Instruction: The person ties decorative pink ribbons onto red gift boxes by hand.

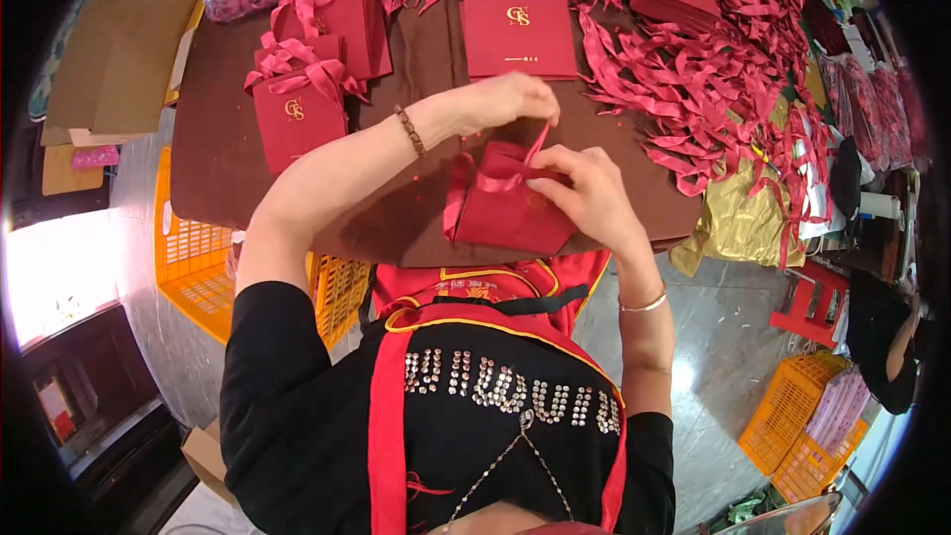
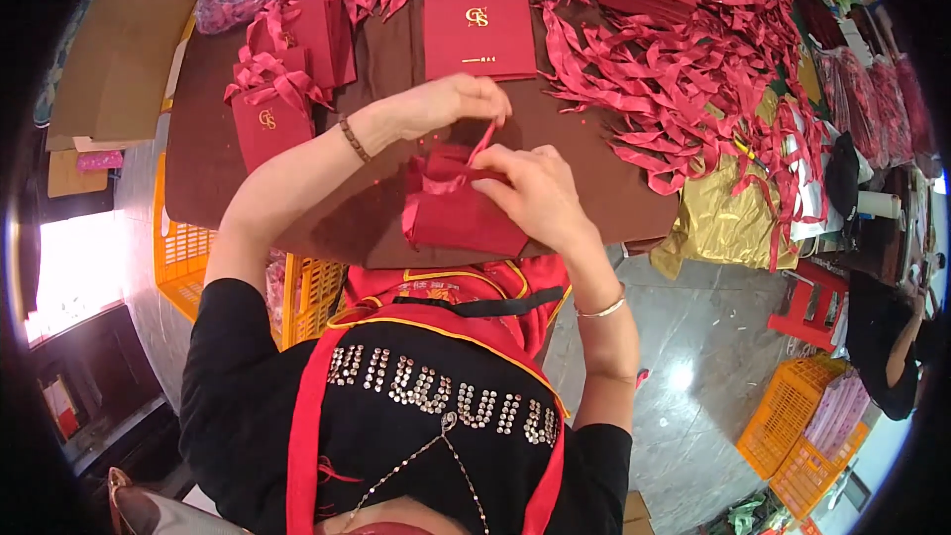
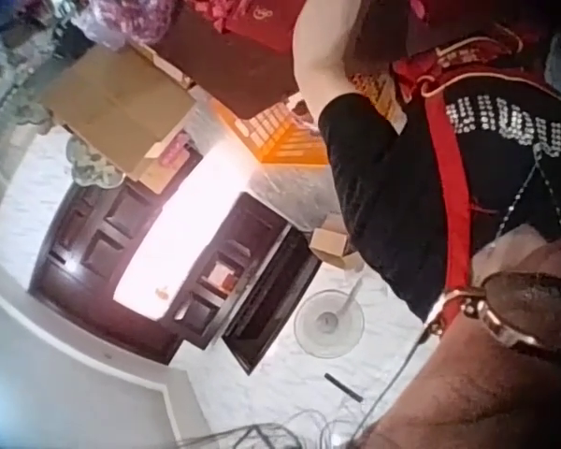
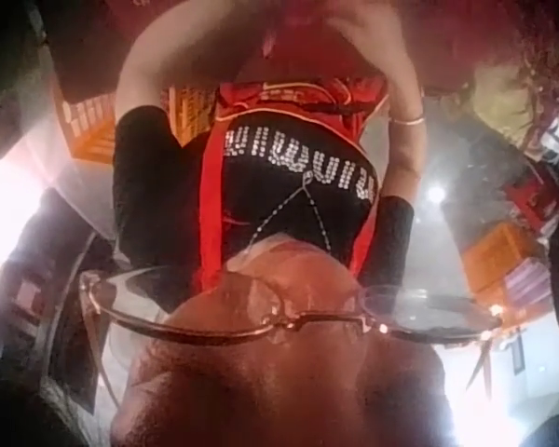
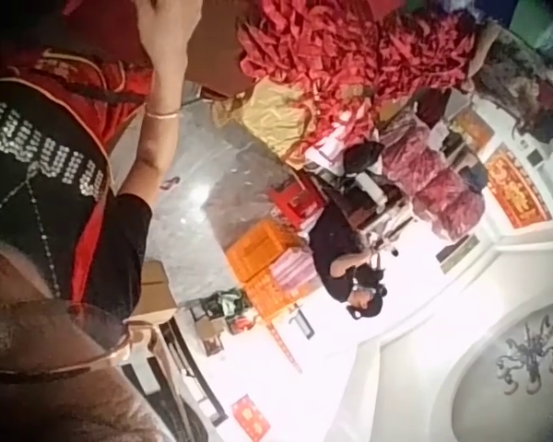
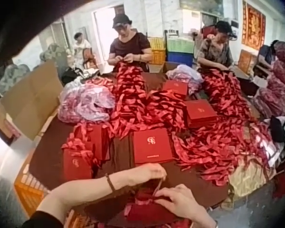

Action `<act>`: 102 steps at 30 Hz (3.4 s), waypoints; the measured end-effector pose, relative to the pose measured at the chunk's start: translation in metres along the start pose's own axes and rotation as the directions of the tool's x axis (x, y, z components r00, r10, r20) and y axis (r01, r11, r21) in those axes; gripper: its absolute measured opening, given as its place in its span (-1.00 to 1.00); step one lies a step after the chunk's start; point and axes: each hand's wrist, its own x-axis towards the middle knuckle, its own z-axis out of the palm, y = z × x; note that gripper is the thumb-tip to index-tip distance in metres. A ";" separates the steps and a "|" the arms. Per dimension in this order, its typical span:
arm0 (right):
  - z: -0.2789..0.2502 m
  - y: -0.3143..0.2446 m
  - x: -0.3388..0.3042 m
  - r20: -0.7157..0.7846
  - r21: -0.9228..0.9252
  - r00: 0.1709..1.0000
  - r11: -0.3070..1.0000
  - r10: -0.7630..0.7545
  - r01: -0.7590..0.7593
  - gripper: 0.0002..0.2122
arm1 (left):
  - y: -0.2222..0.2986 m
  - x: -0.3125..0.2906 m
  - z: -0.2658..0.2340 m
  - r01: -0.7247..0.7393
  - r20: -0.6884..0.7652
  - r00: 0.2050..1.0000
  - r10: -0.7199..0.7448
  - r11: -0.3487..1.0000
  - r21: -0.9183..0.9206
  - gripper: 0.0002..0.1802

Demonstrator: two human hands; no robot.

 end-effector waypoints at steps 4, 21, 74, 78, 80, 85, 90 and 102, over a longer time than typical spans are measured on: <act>0.005 0.001 0.007 -0.001 0.020 0.988 0.988 0.153 -0.152 -0.81 | -0.009 -0.004 -0.010 -0.031 -0.352 0.936 -0.006 0.995 -0.098 -0.79; -0.007 0.064 -0.030 -0.282 -0.034 0.924 0.959 0.260 -0.280 -0.80 | -0.045 -0.168 0.068 -0.279 0.216 0.934 0.286 0.199 0.940 -0.50; 0.019 0.032 -0.035 -0.062 0.211 0.928 0.914 0.367 -0.347 -0.84 | -0.020 -0.036 0.126 0.256 -0.567 0.716 0.407 0.603 0.756 -0.92; 0.019 0.027 -0.037 -0.067 0.189 0.941 0.930 0.332 -0.314 -0.86 | -0.016 -0.033 0.131 0.253 -0.577 0.704 0.414 0.612 0.749 -0.92; 0.018 0.025 -0.039 -0.071 0.165 0.948 0.941 0.309 -0.295 -0.86 | -0.014 -0.034 0.132 0.256 -0.575 0.705 0.416 0.607 0.752 -0.92; 0.017 0.026 -0.044 -0.117 0.231 0.942 0.931 0.314 -0.281 -0.88 | -0.011 -0.039 0.126 0.020 -0.563 0.685 0.462 0.761 0.648 -0.87; 0.014 0.011 -0.048 -0.055 0.418 0.915 0.841 0.400 -0.343 -0.83 | -0.006 -0.042 0.107 0.093 -0.428 0.744 0.514 0.554 0.827 -0.86; 0.022 -0.011 -0.046 -0.202 0.366 0.923 0.899 0.327 -0.239 -0.84 | 0.038 -0.031 0.029 0.157 -0.031 0.986 -0.162 0.872 0.464 -0.74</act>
